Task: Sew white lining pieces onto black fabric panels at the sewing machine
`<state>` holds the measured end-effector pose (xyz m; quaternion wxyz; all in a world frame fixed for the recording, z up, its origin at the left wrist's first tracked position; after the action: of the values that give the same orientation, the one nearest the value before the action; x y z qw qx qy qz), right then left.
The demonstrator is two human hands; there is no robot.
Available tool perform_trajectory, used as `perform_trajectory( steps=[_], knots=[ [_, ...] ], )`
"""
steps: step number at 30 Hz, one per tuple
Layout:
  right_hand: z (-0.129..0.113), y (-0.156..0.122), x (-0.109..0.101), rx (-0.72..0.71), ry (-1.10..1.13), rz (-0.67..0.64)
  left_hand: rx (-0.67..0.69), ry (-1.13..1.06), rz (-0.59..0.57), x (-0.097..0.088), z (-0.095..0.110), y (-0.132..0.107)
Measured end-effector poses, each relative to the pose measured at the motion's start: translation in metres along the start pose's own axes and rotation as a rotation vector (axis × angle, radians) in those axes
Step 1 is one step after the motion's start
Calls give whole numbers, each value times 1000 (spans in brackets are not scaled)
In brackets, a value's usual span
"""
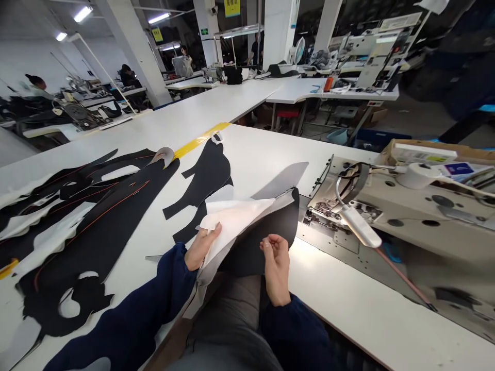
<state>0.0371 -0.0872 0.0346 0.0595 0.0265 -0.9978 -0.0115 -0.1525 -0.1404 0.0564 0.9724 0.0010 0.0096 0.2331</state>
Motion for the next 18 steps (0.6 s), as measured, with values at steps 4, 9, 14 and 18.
perform_trajectory(
  steps=[4, 9, 14, 18],
  knots=[
    [26, -14, 31, 319, 184, -279, 0, -11, 9, 3, 4, -7],
    [17, -25, 73, 406, 312, -506, 115, 148, 17, 10, 17, -13],
    [30, -25, 72, 311, 332, -458, -285, -239, 39, 11, -25, -15],
    [38, -33, 54, 230, 277, -387, -499, -467, 266, -17, -69, -12]
  ],
)
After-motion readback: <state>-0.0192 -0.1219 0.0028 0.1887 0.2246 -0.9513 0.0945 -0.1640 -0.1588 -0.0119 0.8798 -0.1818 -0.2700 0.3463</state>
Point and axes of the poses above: each hand's wrist, its own y-axis towards the middle knuckle, its own x-axis out of the palm, z = x × y, the point moved 7 cm from there along y, towards the middle knuckle, and after that the axes turned 5 degrees about z, right-handed, at the moved point
